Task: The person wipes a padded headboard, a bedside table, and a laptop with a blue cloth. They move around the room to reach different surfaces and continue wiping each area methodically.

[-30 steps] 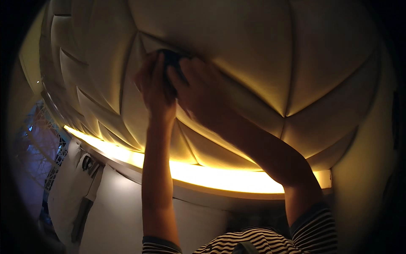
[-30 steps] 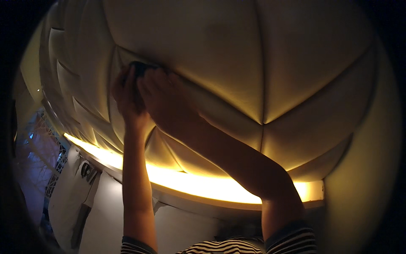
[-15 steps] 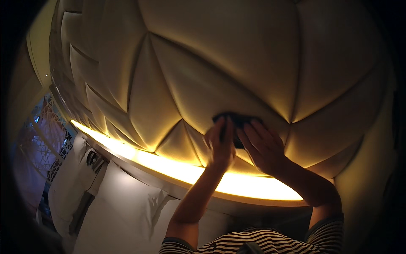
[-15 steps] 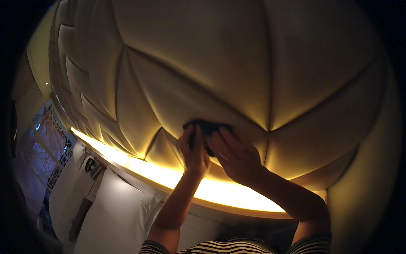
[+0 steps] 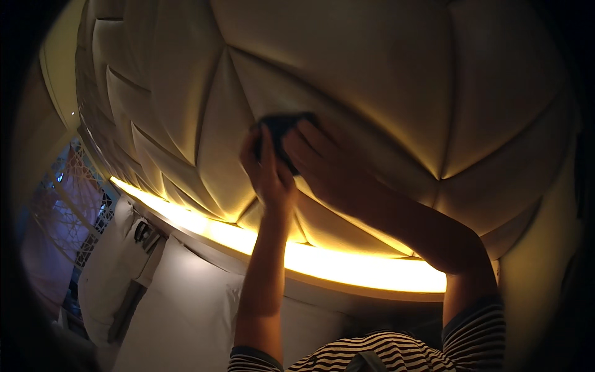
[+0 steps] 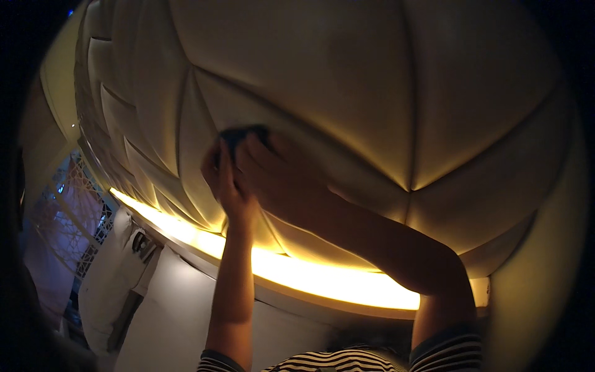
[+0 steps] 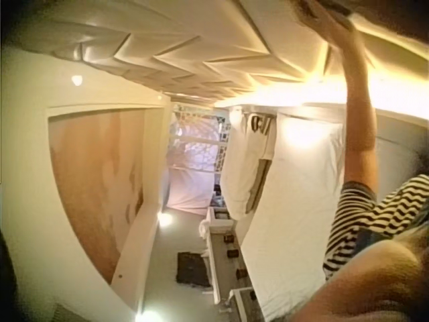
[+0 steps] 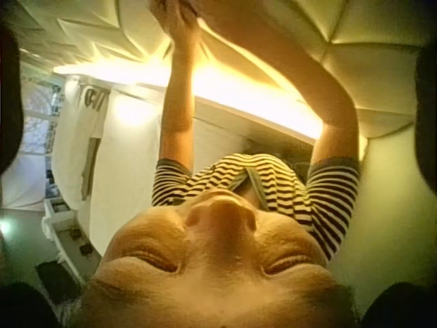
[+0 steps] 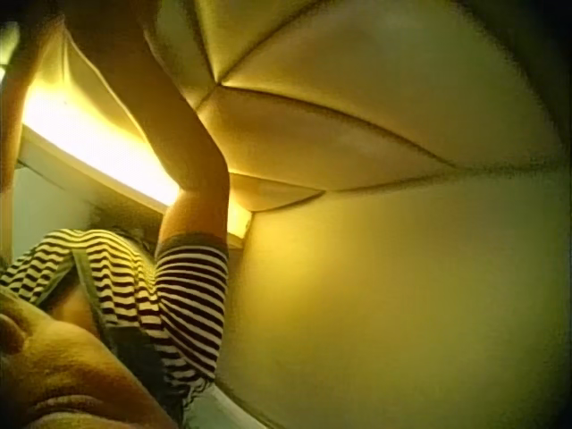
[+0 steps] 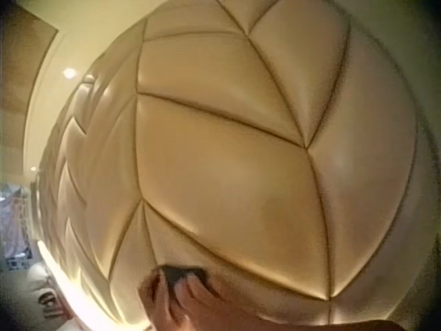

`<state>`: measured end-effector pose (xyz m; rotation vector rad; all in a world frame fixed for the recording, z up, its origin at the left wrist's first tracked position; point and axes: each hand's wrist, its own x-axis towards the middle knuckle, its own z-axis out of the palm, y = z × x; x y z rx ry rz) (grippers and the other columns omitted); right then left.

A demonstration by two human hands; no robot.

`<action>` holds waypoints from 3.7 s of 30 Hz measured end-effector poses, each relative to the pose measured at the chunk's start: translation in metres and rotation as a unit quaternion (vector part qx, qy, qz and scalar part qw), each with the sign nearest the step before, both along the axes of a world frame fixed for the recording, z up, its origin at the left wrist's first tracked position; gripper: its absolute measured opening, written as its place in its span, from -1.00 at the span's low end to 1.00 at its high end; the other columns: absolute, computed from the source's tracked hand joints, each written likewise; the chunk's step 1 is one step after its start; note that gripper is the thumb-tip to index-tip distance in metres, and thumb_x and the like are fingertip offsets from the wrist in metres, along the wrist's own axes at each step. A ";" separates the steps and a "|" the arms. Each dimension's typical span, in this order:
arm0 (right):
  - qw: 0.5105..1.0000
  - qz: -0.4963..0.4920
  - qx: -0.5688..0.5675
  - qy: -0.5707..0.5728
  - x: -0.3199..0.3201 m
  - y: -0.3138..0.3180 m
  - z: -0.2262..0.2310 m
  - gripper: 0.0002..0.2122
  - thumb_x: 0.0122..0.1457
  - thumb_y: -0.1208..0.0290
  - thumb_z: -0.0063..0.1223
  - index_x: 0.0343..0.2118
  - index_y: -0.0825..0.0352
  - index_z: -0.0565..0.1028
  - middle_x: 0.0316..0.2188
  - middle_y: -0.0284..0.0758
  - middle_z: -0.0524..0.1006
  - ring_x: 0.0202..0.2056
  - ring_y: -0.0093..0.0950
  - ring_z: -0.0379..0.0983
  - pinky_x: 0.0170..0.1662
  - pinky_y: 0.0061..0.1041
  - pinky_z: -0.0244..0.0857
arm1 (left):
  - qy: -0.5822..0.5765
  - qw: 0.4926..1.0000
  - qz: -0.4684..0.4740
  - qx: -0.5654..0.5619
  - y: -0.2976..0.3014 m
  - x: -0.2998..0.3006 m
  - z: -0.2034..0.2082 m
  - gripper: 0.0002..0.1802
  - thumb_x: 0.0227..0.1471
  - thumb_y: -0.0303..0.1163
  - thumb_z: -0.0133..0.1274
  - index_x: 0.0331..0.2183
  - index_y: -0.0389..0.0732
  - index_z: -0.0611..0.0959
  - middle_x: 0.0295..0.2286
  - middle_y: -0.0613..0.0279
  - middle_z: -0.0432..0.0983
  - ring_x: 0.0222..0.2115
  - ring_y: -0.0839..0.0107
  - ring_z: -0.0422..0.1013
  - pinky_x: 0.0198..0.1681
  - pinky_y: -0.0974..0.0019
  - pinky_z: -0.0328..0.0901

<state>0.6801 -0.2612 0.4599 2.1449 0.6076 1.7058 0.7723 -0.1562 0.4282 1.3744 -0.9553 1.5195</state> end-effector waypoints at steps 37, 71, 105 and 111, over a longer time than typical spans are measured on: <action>0.990 -0.032 -0.090 0.106 -0.075 -0.058 -0.136 -0.63 -0.16 0.33 0.03 -0.25 0.38 0.46 -0.21 -0.30 0.40 -0.14 -0.41 0.26 -0.19 -0.44 0.22 | 0.151 0.982 0.023 0.108 -0.047 -0.075 -0.169 -0.27 -0.16 -0.59 0.07 0.07 -0.33 0.16 -0.07 -0.20 -0.03 -0.09 -0.05 0.08 -0.04 0.06 0.15; 0.982 -0.100 0.142 0.070 -0.157 -0.095 -0.191 -0.79 -0.08 0.43 0.08 -0.34 0.35 0.53 -0.30 -0.30 0.46 -0.24 -0.37 0.36 -0.23 -0.44 0.34 | 0.008 0.970 -0.063 0.234 -0.087 -0.141 -0.170 -0.52 -0.26 -0.62 0.07 -0.15 -0.27 0.54 -0.21 0.08 0.20 -0.23 0.16 0.19 -0.21 0.22 0.26; 0.959 -0.186 0.171 -0.131 -0.209 -0.163 -0.050 -0.74 -0.09 0.38 0.05 -0.26 0.24 0.48 -0.17 -0.32 0.44 -0.09 -0.34 0.35 -0.06 -0.32 0.21 | 0.000 0.977 -0.100 0.187 -0.189 -0.218 -0.020 -0.50 -0.17 -0.42 0.06 -0.13 -0.43 0.41 -0.18 -0.06 0.24 -0.30 0.14 0.27 -0.29 0.23 0.31; 0.947 -0.175 0.152 -0.221 -0.231 -0.197 -0.015 -0.77 -0.03 0.46 0.02 -0.25 0.30 0.48 -0.17 -0.24 0.44 -0.12 -0.29 0.36 -0.09 -0.36 0.26 | -0.027 0.971 -0.131 0.197 -0.227 -0.242 0.015 -0.47 -0.15 -0.46 0.03 -0.08 -0.43 0.34 -0.18 -0.09 0.21 -0.28 0.06 0.24 -0.21 0.14 0.25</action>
